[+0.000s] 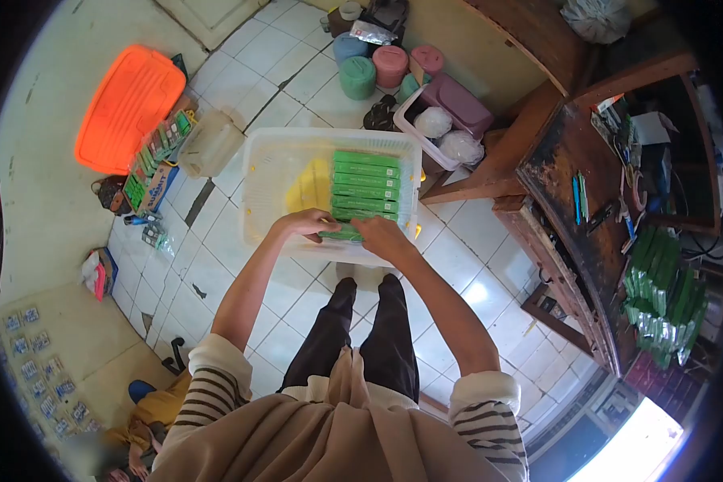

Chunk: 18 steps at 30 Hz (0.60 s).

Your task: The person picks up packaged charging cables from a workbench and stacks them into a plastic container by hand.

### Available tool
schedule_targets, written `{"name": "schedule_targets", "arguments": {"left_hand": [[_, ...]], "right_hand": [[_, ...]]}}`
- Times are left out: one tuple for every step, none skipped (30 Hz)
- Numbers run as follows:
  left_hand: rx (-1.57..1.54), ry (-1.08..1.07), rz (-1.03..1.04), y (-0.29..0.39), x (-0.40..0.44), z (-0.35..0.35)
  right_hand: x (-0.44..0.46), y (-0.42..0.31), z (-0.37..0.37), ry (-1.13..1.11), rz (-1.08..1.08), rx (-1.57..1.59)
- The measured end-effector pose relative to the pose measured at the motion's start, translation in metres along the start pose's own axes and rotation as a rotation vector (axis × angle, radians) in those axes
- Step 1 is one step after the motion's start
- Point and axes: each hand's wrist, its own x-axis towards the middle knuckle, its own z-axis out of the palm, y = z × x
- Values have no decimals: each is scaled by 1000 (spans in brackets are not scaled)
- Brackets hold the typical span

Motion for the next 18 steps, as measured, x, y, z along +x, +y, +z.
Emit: {"name": "schedule_targets", "arguments": {"left_hand": [[-32, 8, -71, 5, -2, -4], [-26, 5, -67, 2, 3, -6], [-133, 70, -116, -9, 15, -7], [-242, 134, -166, -14, 23, -9], [-240, 129, -164, -19, 31, -10], [-171, 70, -263, -21, 39, -10], [-102, 12, -361, -24, 45, -10], [-100, 9, -362, -28, 51, -9], [-126, 18, -330, -31, 55, -6], [-152, 27, -298, -34, 60, -4], [-150, 23, -298, -37, 64, -2], [-236, 56, -284, -36, 63, 1], [-324, 89, -271, -36, 62, 3], [-326, 88, -276, -37, 59, 4], [-460, 132, -269, -39, 59, 5], [-591, 176, -261, -41, 58, 6], [-589, 176, -264, -43, 56, 5], [-634, 168, -254, -45, 54, 4]], "right_hand": [[-1, 2, -4, 36, -21, 8], [-2, 4, -7, 41, -15, 6], [-5, 5, -10, 45, 5, 18], [-6, 4, -13, 49, 26, 31], [-9, 2, -14, 49, 31, 30], [-12, -1, -16, 53, 26, 31], [-14, -4, -16, 58, 20, 32], [-15, -5, -13, 57, 24, 34], [-16, -5, -11, 54, 21, 46], [-17, -5, -9, 50, 18, 58], [-18, -5, -6, 50, 21, 59], [-20, -6, -4, 89, -19, 57], [-21, -7, -3, 128, -61, 57], [-21, -6, -2, 125, -62, 61], [-21, -7, -4, 87, -49, 48], [-20, -8, -5, 50, -35, 34], [-18, -7, -5, 52, -34, 38], [-15, -6, -4, 10, -14, 56]]}}
